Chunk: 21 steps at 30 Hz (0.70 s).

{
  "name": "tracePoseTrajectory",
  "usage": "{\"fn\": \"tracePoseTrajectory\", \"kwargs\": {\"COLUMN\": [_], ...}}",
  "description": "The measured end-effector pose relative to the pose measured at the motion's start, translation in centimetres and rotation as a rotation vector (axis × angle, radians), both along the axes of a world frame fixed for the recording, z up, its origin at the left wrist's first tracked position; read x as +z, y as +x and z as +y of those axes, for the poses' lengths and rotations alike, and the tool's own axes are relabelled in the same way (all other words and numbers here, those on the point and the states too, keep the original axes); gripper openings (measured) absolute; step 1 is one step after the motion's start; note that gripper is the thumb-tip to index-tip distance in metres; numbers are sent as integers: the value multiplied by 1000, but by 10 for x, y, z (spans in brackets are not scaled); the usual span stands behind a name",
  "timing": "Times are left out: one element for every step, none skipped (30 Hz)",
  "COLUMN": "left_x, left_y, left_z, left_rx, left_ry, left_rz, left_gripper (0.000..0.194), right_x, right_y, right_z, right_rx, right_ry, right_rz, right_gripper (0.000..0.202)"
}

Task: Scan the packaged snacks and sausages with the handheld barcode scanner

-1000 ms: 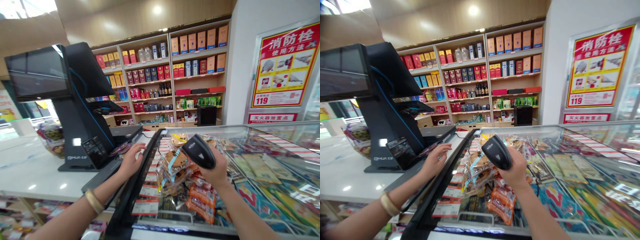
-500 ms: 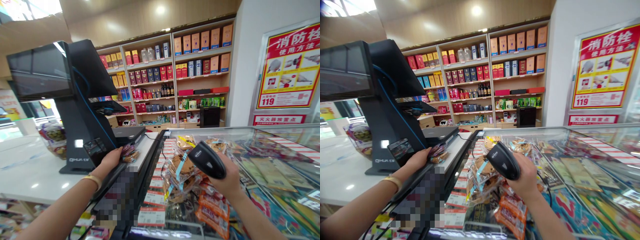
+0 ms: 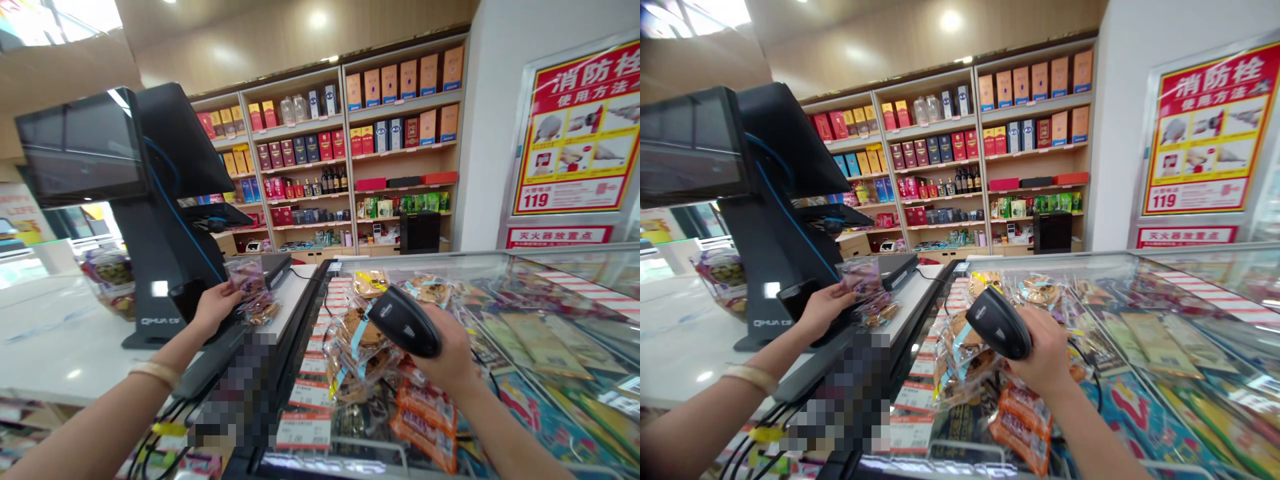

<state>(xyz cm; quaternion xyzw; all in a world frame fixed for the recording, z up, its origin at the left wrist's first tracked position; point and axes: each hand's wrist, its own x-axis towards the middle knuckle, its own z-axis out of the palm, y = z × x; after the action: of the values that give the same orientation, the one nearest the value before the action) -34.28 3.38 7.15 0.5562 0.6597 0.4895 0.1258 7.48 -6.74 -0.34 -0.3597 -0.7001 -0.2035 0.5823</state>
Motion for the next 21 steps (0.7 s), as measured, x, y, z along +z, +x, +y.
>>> {"fn": "tracePoseTrajectory", "kwargs": {"left_x": [1, 3, 4, 6, 7, 9, 10, 11, 12, 13, 13, 12, 12, 12, 11, 11, 10, 10, 9, 8, 7], "left_y": [11, 22, 34, 46, 58, 68, 77, 86, 92, 99, 104, 109, 113, 117, 121, 124, 127, 129, 131, 133, 134], "left_z": [-7, -15, -24, -32, -40, -48, -55, -61, -67, -72, -76, -81, -85, -89, -92, -95, -97, -99, -100, -100, -100], "left_rx": [-82, -156, -219, -269, -315, -357, -394, -426, -454, -483, -514, -549, -588, -630, -672, -712, -748, -782, -808, -827, -838], "left_ry": [38, 50, 44, 31, 20, 3, -16, -45, -88, -144, -211, -278, -335, -379, -411, -440, -471, -509, -548, -583, -610], "left_rz": [-239, -419, -551, -650, -728, -800, -870, -946, -1032, -1123, -1214, -1299, -1370, -1423, -1457, -1475, -1480, -1474, -1461, -1444, -1427], "left_gripper": [23, 23, 23, 24, 25, 26, 27, 28, 28, 27, 27, 28, 29, 31, 33, 34, 34, 34, 35, 36, 37], "right_x": [0, 1, 1, 1, 1, 0, 0, -1, -1, -1, -1, -1, -1, 0, 1, 2, 3, 4, 5, 6, 7], "right_y": [-1, -2, -3, -3, -4, -4, -5, -5, -5, -6, -6, -7, -7, -8, -8, -9, -10, -10, -10, -10, -11], "right_z": [0, 0, 0, 0, 0, 0, 0, 1, 1, 1, 1, 1, 0, 0, -1, -1, -2, -3, -3, -4, -4], "right_rx": [1, 1, 2, 2, 4, 5, 9, 14, 20, 26, 31, 36, 39, 40, 40, 40, 41, 42, 43, 44, 46], "right_ry": [1, 4, 6, 7, 6, 3, -1, -6, -13, -19, -24, -24, -23, -18, -15, -15, -17, -20, -22, -23, -23], "right_rz": [1, 4, 5, 7, 7, 8, 8, 7, 7, 8, 8, 7, 6, 5, 5, 6, 7, 9, 9, 7, 1], "right_gripper": [17, 16, 14, 12, 10, 8, 8, 9, 11, 12, 13, 14, 15, 16, 16, 15, 15, 14, 14, 14, 15]}}
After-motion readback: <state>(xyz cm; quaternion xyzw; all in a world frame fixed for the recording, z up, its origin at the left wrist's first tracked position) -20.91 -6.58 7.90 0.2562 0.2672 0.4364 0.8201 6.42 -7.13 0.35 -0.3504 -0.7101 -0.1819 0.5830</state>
